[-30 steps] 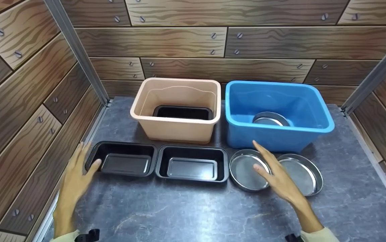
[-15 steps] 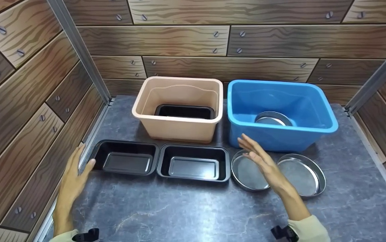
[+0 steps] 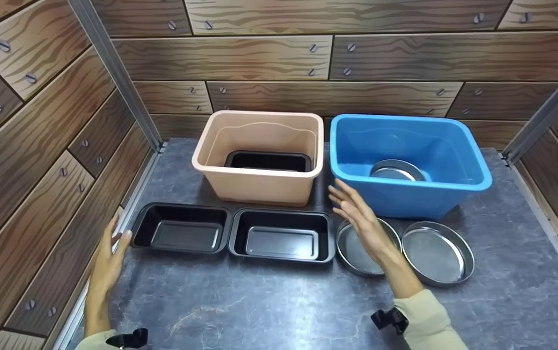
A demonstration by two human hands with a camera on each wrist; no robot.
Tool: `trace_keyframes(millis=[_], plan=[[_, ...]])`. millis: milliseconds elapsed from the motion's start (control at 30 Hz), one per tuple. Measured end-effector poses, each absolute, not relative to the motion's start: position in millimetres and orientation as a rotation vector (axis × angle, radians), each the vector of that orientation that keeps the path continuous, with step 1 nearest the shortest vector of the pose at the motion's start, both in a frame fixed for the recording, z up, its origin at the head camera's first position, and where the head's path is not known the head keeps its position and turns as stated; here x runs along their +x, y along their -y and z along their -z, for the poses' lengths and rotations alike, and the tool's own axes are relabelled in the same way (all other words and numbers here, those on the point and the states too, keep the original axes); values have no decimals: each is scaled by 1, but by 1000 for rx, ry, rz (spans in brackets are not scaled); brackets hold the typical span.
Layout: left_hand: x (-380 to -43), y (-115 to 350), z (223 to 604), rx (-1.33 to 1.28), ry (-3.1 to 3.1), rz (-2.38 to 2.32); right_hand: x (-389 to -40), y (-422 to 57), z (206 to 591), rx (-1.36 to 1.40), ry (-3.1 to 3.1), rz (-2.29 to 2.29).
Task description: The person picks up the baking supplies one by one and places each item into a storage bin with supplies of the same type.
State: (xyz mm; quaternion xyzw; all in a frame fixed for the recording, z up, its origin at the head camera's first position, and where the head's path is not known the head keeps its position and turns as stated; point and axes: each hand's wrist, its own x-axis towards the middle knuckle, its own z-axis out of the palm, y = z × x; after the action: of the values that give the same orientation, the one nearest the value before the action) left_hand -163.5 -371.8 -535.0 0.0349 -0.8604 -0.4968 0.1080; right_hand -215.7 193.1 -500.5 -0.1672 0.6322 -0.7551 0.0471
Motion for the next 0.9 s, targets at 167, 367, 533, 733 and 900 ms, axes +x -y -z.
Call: trace_keyframes(millis=[167, 367, 533, 733, 900], plan=[[-163, 375, 549, 188, 2520, 1522, -225, -182, 502, -475, -1924, 2325], [-167, 376, 559, 275, 2517, 1603, -237, -175, 500, -470, -1953, 2322], [-170, 378, 564, 298, 2407, 1816, -244, -170, 498, -466, -2025, 2271], [-175, 380, 568, 313, 2316, 1981, -251, -161, 497, -464, -2099, 2218], [-179, 377, 572, 329, 2336, 2000, -259, -157, 496, -443, -2169, 2184]])
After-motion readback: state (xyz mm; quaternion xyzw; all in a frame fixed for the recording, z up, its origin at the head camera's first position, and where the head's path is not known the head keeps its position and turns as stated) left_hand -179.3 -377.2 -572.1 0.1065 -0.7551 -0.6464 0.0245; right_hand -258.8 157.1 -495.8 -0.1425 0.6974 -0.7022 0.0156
